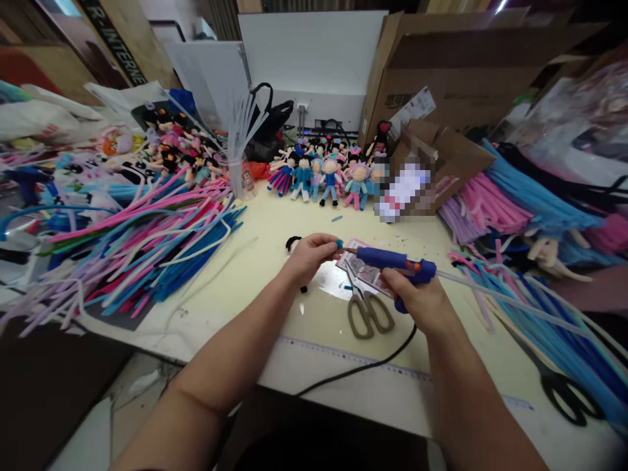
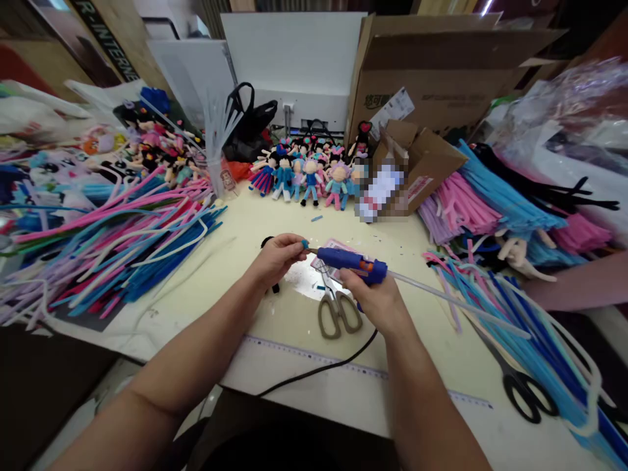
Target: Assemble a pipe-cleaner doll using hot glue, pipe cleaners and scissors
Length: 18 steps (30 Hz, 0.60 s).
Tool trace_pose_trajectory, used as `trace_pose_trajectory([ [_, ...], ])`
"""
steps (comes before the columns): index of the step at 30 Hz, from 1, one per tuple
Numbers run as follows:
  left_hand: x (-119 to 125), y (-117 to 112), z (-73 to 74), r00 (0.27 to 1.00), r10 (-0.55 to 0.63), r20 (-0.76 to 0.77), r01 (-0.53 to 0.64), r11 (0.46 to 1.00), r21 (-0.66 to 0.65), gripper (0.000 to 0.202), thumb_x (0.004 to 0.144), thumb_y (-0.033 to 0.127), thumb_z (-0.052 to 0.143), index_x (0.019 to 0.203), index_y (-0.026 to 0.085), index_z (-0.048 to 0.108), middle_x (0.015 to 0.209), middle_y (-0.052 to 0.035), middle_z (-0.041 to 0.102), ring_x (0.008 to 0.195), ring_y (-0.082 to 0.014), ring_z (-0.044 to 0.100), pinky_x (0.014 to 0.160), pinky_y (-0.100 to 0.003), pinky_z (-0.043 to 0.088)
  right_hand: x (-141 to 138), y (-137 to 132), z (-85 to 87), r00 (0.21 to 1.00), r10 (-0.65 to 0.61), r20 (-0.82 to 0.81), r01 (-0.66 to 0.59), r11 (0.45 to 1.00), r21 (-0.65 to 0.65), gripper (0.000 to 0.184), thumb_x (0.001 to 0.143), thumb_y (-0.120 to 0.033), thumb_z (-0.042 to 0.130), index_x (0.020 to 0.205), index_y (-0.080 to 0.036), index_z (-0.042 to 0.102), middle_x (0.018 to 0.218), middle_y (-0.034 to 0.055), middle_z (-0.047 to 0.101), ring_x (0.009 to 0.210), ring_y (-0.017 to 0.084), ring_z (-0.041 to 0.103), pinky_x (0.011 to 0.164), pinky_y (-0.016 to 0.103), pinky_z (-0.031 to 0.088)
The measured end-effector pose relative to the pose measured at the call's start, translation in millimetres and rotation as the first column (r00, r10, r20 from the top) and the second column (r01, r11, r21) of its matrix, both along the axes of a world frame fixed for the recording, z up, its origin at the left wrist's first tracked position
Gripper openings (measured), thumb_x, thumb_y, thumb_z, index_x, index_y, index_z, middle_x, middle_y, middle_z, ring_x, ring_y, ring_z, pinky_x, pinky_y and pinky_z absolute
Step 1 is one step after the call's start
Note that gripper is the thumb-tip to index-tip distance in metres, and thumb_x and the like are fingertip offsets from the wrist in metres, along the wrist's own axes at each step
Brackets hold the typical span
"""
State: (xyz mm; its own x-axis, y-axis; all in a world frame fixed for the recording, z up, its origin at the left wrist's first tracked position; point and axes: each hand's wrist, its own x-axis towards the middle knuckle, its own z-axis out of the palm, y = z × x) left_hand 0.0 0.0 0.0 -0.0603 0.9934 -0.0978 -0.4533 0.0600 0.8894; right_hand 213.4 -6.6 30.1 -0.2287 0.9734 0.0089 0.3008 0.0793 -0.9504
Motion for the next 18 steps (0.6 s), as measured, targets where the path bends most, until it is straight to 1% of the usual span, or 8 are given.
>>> trace_pose_trajectory([
  [2, 0.1, -0.5, 0.3, 0.998, -0.017, 0.06, 0.018, 1.0, -0.017, 0.029, 0.054, 0.028, 0.081, 0.074, 0.013, 0.066, 0.064, -0.0014, 0.065, 0.054, -0.0078, 0.057, 0.06, -0.022, 0.046, -0.4, 1.3, -1.4, 0.997, 0.013, -0.081, -0.015, 1.0, -0.025, 0.035, 0.071, -0.05, 0.064, 0.079, -0.016, 0.071, 0.053, -0.0007, 0.058, 0.044, 0.01, 0.048, 0.043, 0.023, 0.041],
  [4, 0.6, -1.3, 0.5, 0.994, -0.039, 0.102, 0.041, 0.999, -0.018, 0.03, 0.054, 0.028, 0.082, 0.073, 0.012, 0.066, 0.064, -0.0017, 0.065, 0.053, -0.0073, 0.057, 0.059, -0.021, 0.046, -1.9, 1.8, -3.3, 0.994, -0.01, -0.11, 0.006, 0.999, -0.034, 0.037, 0.071, -0.051, 0.064, 0.081, -0.016, 0.072, 0.052, -0.0007, 0.057, 0.043, 0.01, 0.047, 0.04, 0.022, 0.04],
  [6, 1.6, -2.2, 0.8, 0.991, -0.055, 0.122, 0.057, 0.998, -0.014, 0.029, 0.055, 0.027, 0.082, 0.073, 0.012, 0.066, 0.064, -0.0017, 0.065, 0.053, -0.0072, 0.057, 0.058, -0.021, 0.046, -3.8, 1.4, -5.1, 0.994, -0.04, -0.103, 0.038, 0.999, -0.019, 0.038, 0.07, -0.051, 0.064, 0.079, -0.016, 0.072, 0.052, 0.0002, 0.058, 0.044, 0.011, 0.048, 0.039, 0.022, 0.039],
  [8, 2.5, -3.0, 1.1, 0.99, -0.064, 0.126, 0.066, 0.998, -0.012, 0.029, 0.055, 0.027, 0.082, 0.073, 0.012, 0.066, 0.063, -0.0016, 0.065, 0.053, -0.0072, 0.057, 0.058, -0.021, 0.047, -5.2, 0.4, -6.2, 0.995, -0.046, -0.084, 0.046, 0.999, -0.003, 0.037, 0.07, -0.05, 0.064, 0.08, -0.016, 0.072, 0.056, 0.0012, 0.06, 0.047, 0.012, 0.051, 0.041, 0.022, 0.041],
  [12, 3.4, -3.4, 1.9, 0.99, -0.068, 0.127, 0.07, 0.997, -0.013, 0.029, 0.055, 0.028, 0.083, 0.073, 0.012, 0.066, 0.062, -0.0015, 0.065, 0.052, -0.0072, 0.057, 0.057, -0.02, 0.047, -6.3, -1.2, -5.7, 0.997, -0.021, -0.077, 0.022, 1.0, 0.008, 0.036, 0.072, -0.048, 0.065, 0.092, -0.018, 0.072, 0.061, 0.0008, 0.063, 0.051, 0.013, 0.054, 0.047, 0.024, 0.045],
  [18, 3.9, -3.2, 3.7, 0.992, -0.055, 0.116, 0.058, 0.998, -0.022, 0.03, 0.053, 0.027, 0.083, 0.072, 0.012, 0.066, 0.061, -0.0016, 0.064, 0.052, -0.0072, 0.056, 0.056, -0.02, 0.047, -4.6, 0.0, -8.5, 0.999, -0.032, -0.043, 0.032, 0.999, 0.01, 0.037, 0.072, -0.05, 0.064, 0.086, -0.017, 0.072, 0.059, 0.0011, 0.062, 0.054, 0.015, 0.056, 0.05, 0.027, 0.046],
])
